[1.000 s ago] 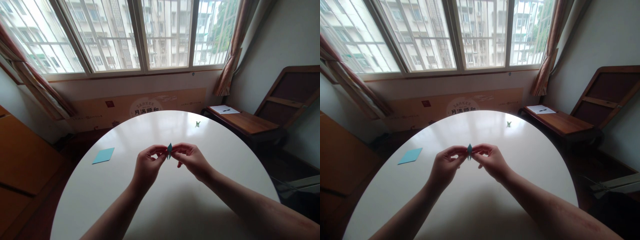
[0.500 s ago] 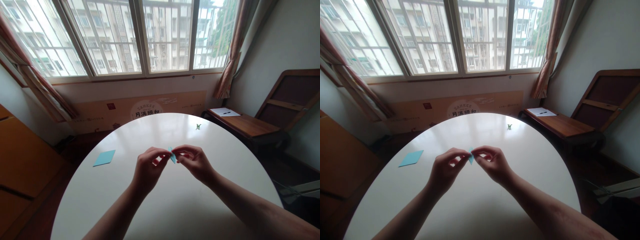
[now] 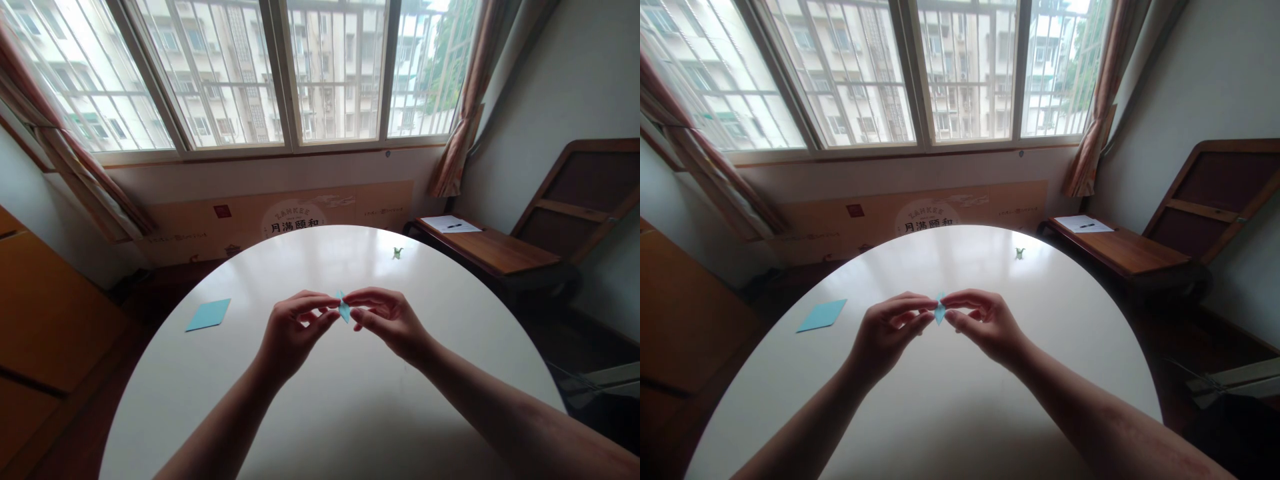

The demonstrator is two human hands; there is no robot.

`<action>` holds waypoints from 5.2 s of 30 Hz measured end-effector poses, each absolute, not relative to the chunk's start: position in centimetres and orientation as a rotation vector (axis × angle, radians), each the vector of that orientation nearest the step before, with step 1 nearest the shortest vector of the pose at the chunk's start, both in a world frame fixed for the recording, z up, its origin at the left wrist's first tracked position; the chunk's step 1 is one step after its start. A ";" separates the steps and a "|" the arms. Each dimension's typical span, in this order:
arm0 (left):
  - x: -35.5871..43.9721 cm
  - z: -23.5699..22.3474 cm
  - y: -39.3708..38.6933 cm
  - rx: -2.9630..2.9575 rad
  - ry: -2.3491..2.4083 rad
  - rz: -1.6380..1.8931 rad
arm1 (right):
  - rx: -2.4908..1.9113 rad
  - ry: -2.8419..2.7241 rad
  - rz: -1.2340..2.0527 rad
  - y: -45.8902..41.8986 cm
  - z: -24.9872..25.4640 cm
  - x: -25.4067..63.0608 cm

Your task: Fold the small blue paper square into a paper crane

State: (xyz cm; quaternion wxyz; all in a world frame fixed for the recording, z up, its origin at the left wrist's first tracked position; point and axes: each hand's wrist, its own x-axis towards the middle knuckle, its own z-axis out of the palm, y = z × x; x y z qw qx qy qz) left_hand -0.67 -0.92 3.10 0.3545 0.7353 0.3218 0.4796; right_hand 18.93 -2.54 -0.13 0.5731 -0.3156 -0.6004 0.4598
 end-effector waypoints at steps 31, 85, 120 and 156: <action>0.0 2.6 -1.0 1.654 0.802 1.145 | -0.695 -1.562 0.732 -3.1 0.0 18.8; 1.0 2.1 -1.7 1.514 0.915 1.256 | -0.688 -1.257 1.141 -3.0 -0.4 17.6; 0.6 1.9 -1.3 1.615 1.067 1.133 | -0.929 -1.329 1.134 -2.9 -0.8 17.5; 0.6 1.9 -1.0 1.459 1.019 1.090 | -0.892 -1.223 1.223 -2.8 -0.4 17.9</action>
